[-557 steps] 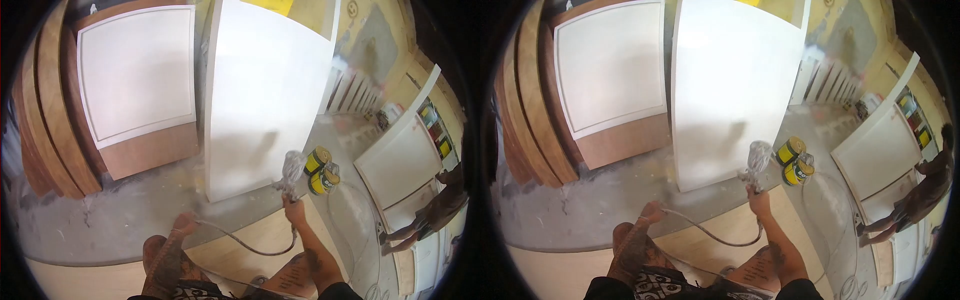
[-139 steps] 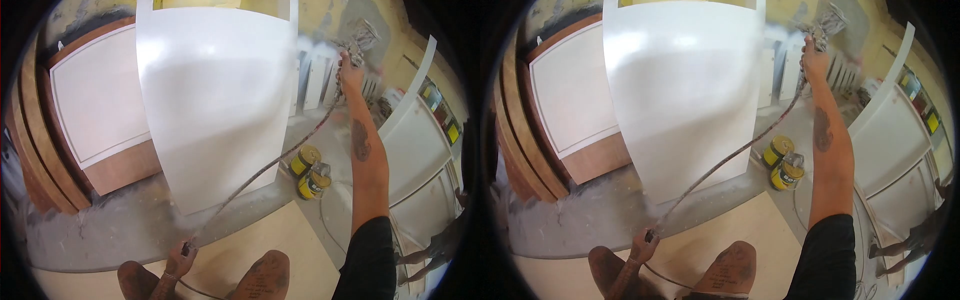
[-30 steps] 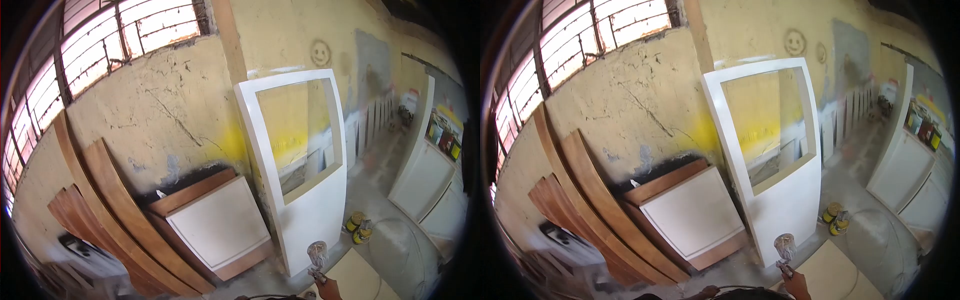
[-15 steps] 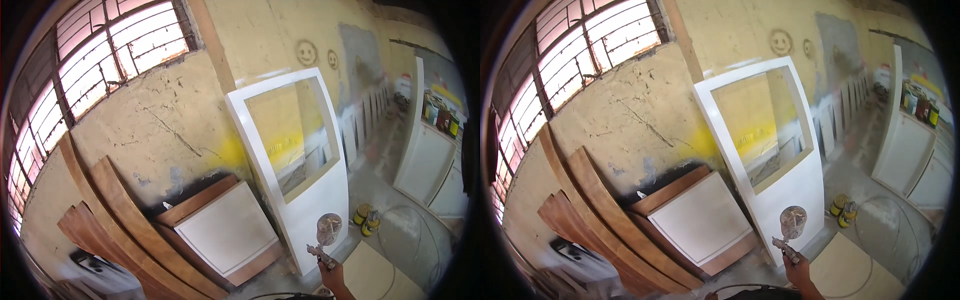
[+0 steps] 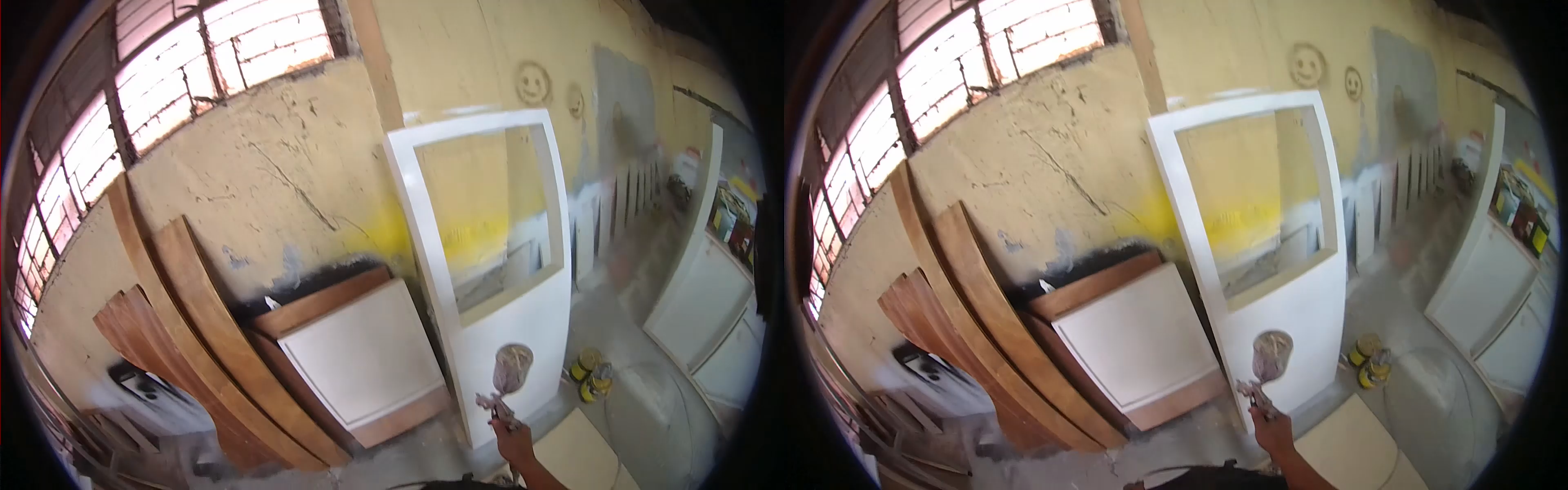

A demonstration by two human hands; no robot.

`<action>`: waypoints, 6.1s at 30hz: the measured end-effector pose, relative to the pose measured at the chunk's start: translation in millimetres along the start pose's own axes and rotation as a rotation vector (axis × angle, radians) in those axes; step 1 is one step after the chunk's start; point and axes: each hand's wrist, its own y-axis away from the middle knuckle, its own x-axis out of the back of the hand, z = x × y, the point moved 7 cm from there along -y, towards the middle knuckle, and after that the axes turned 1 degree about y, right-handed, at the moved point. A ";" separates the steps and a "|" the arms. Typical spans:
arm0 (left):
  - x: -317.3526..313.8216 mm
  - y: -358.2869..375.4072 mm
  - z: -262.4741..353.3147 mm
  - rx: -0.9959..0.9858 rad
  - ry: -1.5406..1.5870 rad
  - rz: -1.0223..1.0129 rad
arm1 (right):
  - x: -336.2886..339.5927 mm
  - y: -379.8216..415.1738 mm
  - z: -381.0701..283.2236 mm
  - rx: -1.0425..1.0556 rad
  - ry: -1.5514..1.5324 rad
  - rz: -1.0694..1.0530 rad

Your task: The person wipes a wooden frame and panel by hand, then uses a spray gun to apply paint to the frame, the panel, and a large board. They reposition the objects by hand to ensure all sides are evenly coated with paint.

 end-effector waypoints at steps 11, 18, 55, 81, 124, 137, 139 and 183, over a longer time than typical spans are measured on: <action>15.7 0.8 52.3 -0.212 0.384 0.143 | 44.4 -65.5 -28.3 -0.165 -0.023 -0.028; 36.4 3.9 54.7 -0.189 0.523 0.214 | 55.1 -65.4 -32.6 -0.303 -0.180 -0.021; 20.2 -22.1 83.4 -0.282 0.425 -0.102 | 79.9 -26.4 -145.3 0.131 -0.351 0.259; 25.3 -10.9 110.2 -0.429 0.274 -0.209 | 78.5 -39.5 -144.1 0.174 -0.080 0.193; 127.2 98.2 271.3 -0.952 0.544 -0.733 | 107.9 -78.6 -255.4 0.108 -0.494 -0.280; 359.6 185.6 393.1 -1.056 1.578 -0.505 | 33.7 -21.6 -186.1 -0.100 -0.331 -0.556; 353.9 186.9 394.3 -1.070 1.522 -0.484 | 34.1 -19.4 -180.4 -0.102 -0.336 -0.563; 308.9 173.6 360.0 -0.714 0.925 -1.070 | 5.8 10.7 -116.3 -0.013 -0.059 -0.580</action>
